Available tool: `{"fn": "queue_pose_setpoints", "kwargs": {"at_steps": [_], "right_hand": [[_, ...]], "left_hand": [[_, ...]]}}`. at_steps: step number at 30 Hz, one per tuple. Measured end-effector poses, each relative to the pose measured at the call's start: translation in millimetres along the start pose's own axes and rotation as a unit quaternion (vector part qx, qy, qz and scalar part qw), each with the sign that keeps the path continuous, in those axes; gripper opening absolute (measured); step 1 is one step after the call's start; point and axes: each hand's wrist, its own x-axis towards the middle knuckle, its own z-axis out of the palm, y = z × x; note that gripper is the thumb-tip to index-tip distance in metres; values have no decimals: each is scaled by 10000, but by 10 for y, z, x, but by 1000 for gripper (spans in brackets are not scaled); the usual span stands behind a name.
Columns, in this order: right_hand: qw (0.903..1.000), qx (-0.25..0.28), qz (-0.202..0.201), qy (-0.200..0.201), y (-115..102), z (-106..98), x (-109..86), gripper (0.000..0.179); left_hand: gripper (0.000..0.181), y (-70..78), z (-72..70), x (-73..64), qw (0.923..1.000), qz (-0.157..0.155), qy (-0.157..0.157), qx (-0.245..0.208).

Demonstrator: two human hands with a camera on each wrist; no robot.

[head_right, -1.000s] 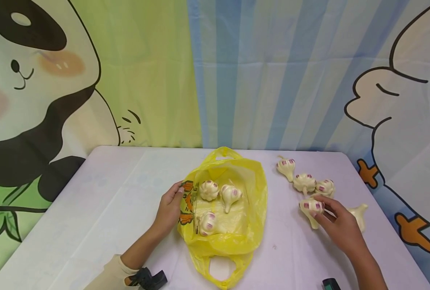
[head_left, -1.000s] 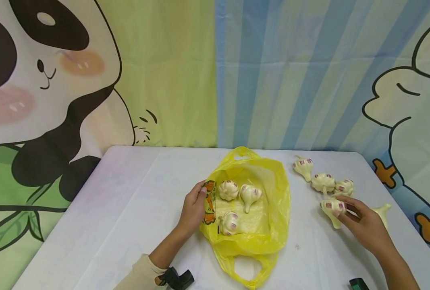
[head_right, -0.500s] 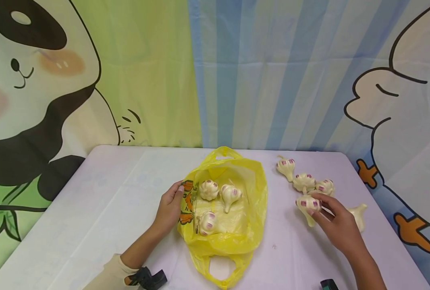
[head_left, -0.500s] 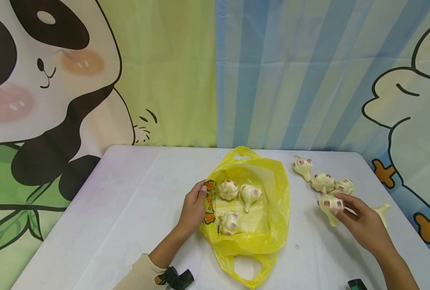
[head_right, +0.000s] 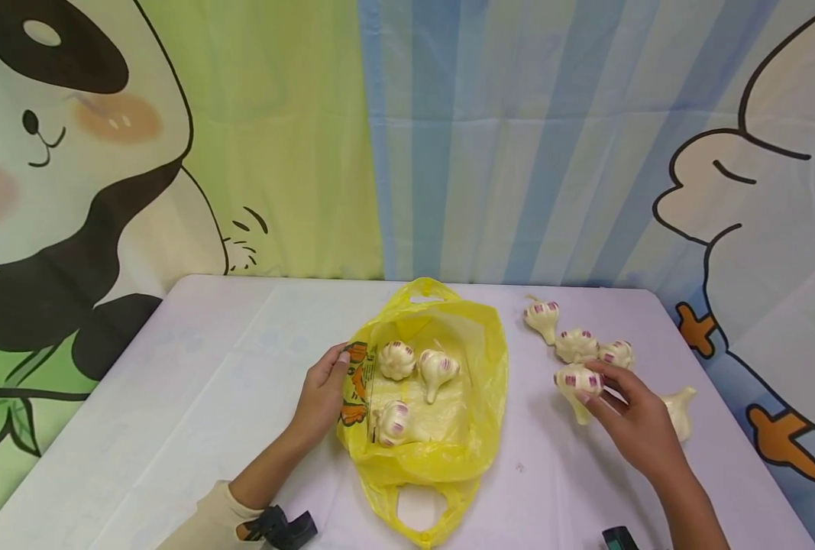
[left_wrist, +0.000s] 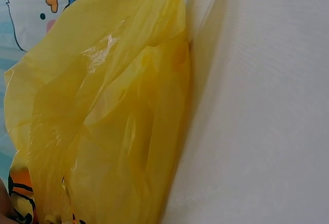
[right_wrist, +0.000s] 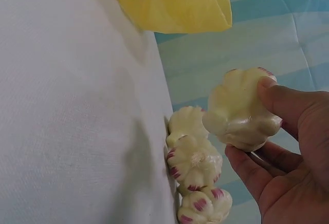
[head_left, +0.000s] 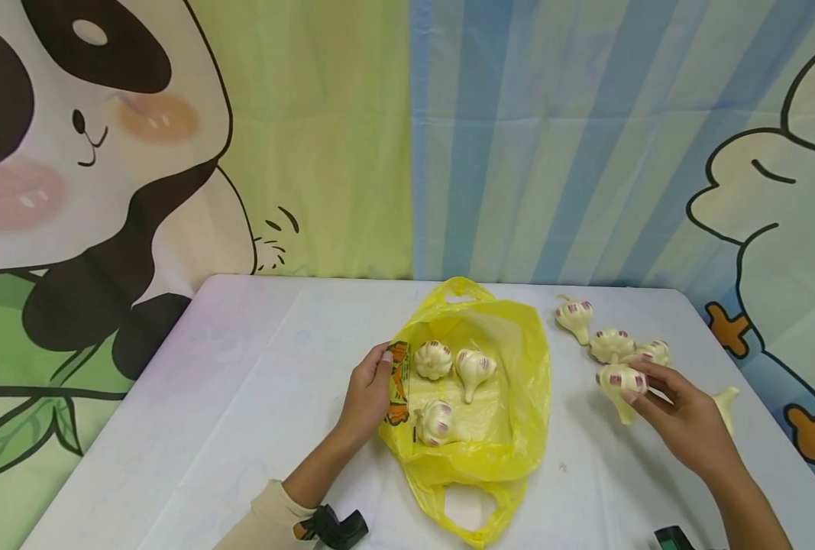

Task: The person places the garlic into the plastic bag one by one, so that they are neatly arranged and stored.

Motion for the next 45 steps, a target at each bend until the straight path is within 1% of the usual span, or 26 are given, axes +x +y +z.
{"fn": "queue_pose_setpoints", "kwargs": {"at_steps": [4,6,14,18,21,29,37,42,45], "right_hand": [[9997,-80,222,-25,-47,-38,22,50],[9996,-64,258,-32,-77,-55,33,50],[9998,50,157,85,-179,-100,55,49],[9997,155,148,101,-206,-110,52,49],[9996,230,55,122,-229,-110,53,49],[9982,436,-391,110,-304,-77,78,48],[9983,415,-405,31,-391,-49,100,46],[9977,430,-530,18,-466,-15,134,46],[9963,499,-698,-4,-521,12,172,48]], "left_hand": [[38,0,9,19,10000,16,-25,15],[39,-4,10,26,10000,25,-17,52],[37,-15,4,15,10000,-85,28,26],[39,-15,4,3,10000,-60,30,73],[39,-12,5,4,10000,-57,12,45],[38,7,3,-1,9999,-119,-13,-37],[39,3,4,-9,10000,-89,-13,-31],[39,4,8,-9,10000,-69,-30,5],[38,0,12,-1,10000,-66,-30,20]]}}
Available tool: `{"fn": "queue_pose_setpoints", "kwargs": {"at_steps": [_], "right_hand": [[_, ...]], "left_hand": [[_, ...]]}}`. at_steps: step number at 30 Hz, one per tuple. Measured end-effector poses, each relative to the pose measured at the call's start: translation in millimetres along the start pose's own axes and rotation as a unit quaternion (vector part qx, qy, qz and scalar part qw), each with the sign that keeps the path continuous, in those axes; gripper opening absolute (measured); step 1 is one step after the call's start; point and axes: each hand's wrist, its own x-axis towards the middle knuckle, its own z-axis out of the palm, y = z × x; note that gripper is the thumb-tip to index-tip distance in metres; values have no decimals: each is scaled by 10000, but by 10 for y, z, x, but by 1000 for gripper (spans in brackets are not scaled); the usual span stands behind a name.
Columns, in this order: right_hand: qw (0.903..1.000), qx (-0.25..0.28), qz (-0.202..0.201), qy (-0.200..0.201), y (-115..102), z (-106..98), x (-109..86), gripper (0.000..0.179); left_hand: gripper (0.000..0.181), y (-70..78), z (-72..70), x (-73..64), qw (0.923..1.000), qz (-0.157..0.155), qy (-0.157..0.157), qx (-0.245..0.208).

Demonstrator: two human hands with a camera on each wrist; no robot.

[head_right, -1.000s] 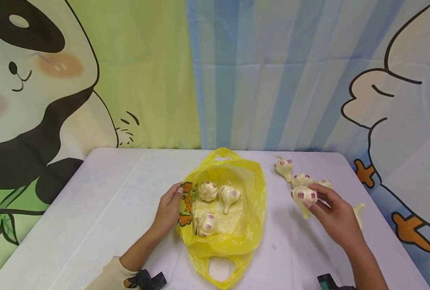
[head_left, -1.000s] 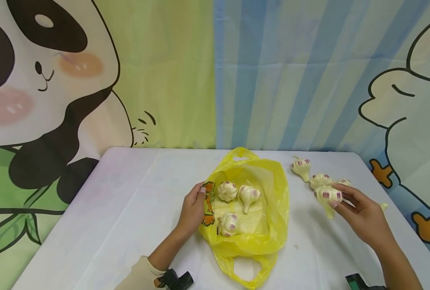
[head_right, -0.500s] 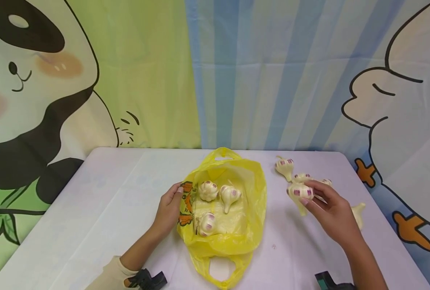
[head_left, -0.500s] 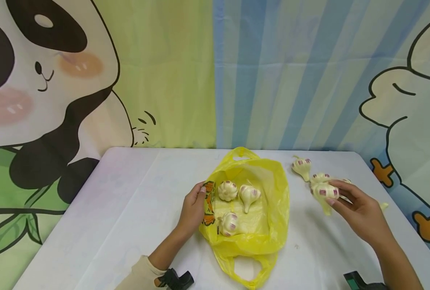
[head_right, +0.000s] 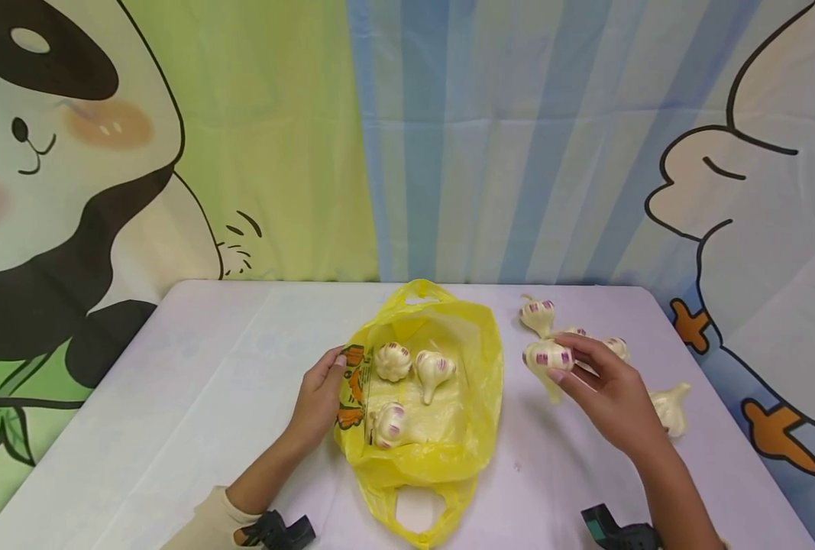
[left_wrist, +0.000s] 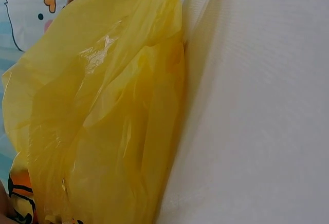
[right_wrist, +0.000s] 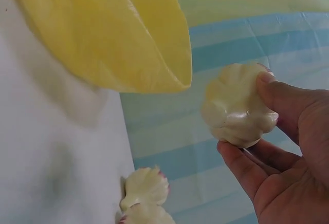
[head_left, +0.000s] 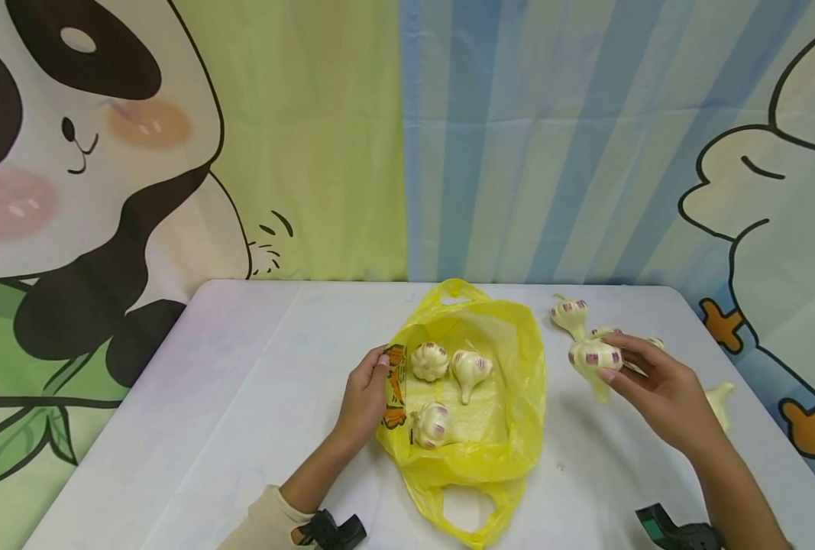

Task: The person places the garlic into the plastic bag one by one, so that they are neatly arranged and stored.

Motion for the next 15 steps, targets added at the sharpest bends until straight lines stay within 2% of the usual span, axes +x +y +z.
{"fn": "queue_pose_setpoints", "kwargs": {"at_steps": [5,10,15], "right_hand": [[9991,225,-314,-170,-101,47,108,50],[9975,516,-371,-313,-164,96,150,48],[9970,545,-367,-417,-182,151,161,47]], "left_hand": [[38,-6,2,-9,10000,71,15,43],[38,-3,6,-9,10000,20,-6,-27],[38,9,5,-7,9999,-19,-63,-136]]}}
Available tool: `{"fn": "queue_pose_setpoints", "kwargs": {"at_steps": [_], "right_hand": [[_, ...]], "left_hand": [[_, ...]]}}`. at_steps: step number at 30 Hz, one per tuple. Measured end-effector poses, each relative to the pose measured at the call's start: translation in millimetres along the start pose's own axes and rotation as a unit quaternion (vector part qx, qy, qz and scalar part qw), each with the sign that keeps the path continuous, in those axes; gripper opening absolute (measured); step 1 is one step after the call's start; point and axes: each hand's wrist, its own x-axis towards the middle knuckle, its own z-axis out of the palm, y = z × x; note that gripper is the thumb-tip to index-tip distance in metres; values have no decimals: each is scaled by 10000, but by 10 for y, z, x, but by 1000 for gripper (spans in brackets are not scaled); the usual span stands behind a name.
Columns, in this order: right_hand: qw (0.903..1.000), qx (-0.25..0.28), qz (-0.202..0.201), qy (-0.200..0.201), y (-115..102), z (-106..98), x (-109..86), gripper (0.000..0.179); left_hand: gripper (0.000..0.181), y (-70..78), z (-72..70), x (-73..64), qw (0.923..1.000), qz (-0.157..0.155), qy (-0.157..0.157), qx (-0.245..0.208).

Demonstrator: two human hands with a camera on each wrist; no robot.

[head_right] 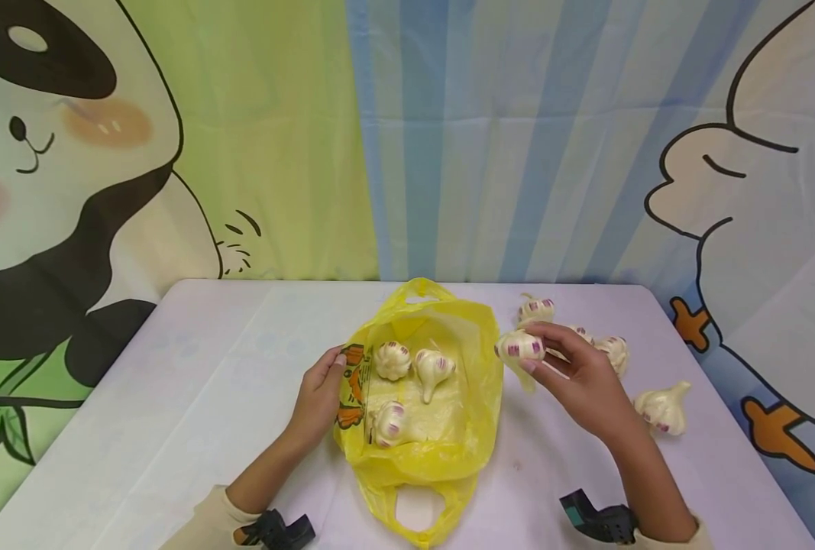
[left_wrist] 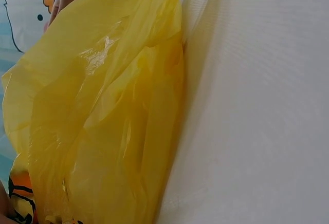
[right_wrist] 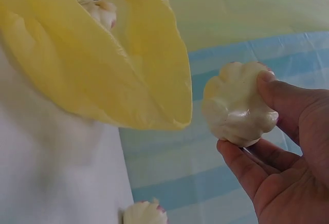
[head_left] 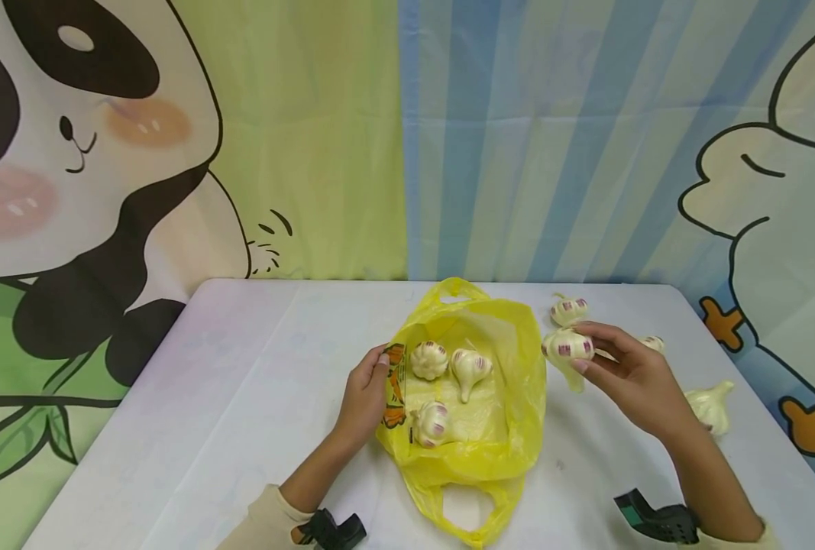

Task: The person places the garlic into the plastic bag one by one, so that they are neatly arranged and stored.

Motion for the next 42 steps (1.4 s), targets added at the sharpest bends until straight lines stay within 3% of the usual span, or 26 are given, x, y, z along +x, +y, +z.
{"fn": "queue_pose_setpoints", "kwargs": {"at_steps": [12,25,32,42], "right_hand": [[9977,438,-404,-313,-70,106,114,46],[9971,264,-364,-617,-180,201,281,43],[9926,615,-323,-992,-183,280,381,41],[9858,898,-221,-1404,-218,397,558,40]], "left_hand": [[38,-10,12,-9,9998,74,75,178],[38,-11,18,2,9998,64,68,201],[36,1,29,21,9997,-32,69,230],[38,-29,9,4,9997,104,68,221]]}}
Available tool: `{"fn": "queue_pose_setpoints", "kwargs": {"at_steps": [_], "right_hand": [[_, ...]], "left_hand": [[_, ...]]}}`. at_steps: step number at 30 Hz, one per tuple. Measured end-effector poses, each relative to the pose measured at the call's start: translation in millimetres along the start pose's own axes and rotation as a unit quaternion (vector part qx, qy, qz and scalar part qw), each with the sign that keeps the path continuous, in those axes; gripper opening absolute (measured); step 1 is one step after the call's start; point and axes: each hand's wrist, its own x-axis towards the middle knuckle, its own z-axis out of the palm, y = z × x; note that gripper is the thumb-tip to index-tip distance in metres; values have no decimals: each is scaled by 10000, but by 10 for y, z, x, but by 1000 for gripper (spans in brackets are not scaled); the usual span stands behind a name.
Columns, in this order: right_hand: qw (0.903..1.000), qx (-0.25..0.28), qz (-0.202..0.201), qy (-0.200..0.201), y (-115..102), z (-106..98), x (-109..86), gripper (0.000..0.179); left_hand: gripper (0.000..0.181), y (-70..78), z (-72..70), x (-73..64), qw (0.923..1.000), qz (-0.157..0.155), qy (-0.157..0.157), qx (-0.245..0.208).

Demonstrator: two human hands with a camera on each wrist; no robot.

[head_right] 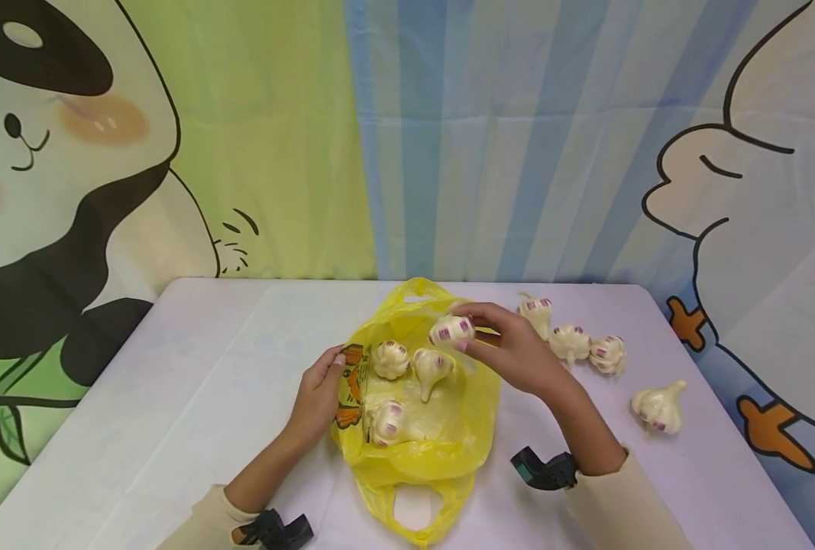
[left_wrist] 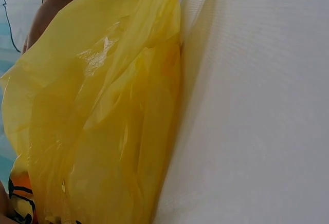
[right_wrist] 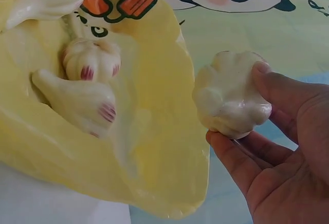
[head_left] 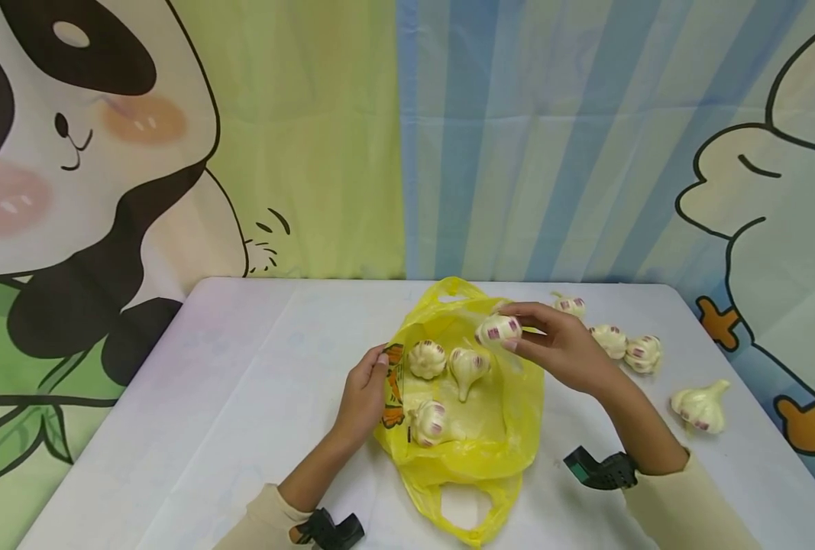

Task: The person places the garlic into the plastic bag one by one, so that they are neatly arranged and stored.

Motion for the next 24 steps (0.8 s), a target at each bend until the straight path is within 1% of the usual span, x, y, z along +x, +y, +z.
{"fn": "queue_pose_setpoints", "kwargs": {"at_steps": [5,8,13,17,20,24], "right_hand": [[9994,127,219,-247,21,40,72,40],[9989,140,276,-348,29,53,111,41],[9986,174,191,-460,-9,67,176,40],[9973,231,137,-678,-36,99,226,39],[9969,117,114,-769,-21,124,269,39],[9968,36,165,-780,32,139,327,40]], "left_hand": [[38,-4,-7,1,10000,-21,-41,-35],[39,5,-2,-4,10000,-24,-57,-61],[39,13,-1,-5,9999,-24,-82,-105],[38,17,-6,2,9998,-23,-96,-183],[38,20,-10,4,9998,-33,-92,-173],[38,18,-16,6,9998,-51,-83,-143]]}}
